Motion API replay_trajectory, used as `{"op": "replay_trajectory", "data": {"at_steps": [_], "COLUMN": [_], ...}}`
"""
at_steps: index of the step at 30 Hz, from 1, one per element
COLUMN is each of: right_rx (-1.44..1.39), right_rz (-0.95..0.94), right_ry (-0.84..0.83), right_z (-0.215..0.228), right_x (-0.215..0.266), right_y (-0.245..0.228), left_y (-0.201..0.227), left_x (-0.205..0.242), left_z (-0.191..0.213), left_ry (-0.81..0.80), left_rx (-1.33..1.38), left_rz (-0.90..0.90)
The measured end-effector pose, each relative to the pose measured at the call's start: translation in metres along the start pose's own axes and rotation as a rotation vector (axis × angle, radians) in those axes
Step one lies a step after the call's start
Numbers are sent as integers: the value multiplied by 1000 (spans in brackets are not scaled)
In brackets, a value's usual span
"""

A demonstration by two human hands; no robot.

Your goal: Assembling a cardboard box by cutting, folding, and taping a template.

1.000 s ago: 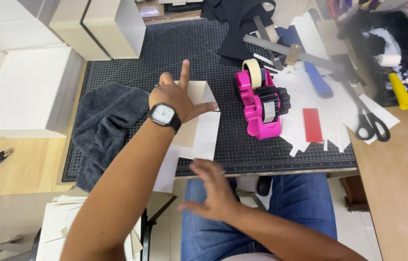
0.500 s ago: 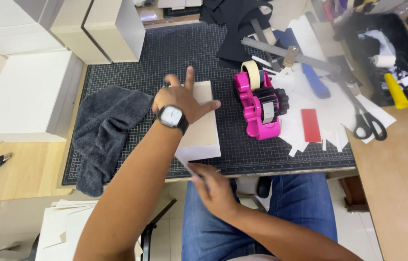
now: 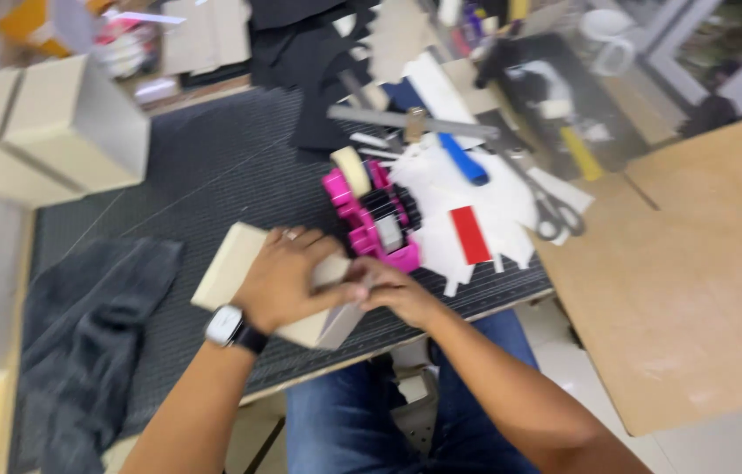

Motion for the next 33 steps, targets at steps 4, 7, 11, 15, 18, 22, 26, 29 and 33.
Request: {"op": "replay_trajectory", "data": {"at_steps": [4,7,11,15,18,22,26,29,33], "right_rx": [128,585,1120,1636,1393,1088,779,887,1233], "right_rz": [37,287,609,361,-472,-529,74,247,350], "right_ry": [38,254,834,1456,1475,1474,1435,1390,1350], "right_z": [-16,-19,56,185,279,285,290,330,335], "right_x": [2,28,89,145,159,154,123,105,99], "right_y": [-14,-86,-168,-201,-185,-203,-214,-199,-198], "left_y": [-8,-17,-10,-15,-19,-18,-19,-15,-16], "left_x": [-4,-5,-3,-3,-3,-3,-2,-6,-3], "left_z": [-10,-3,6,9,6,4,1,3,3], "left_ry": [-70,-74,-139,-199,-160,-120,-68,-34,-19], "left_rx": [4,5,46,82,125,163,177,196,207], "left_rz": [28,76,44,242,359,346,330,317,303]}}
Point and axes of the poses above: each hand's wrist, its own x-axis away from the middle knuckle, its own z-axis out of the back of the hand, y = z × x, the point moved 3 cm from there along -x, towards the middle knuckle, and after that the axes turned 5 degrees about -z, right-handed, at the moved point
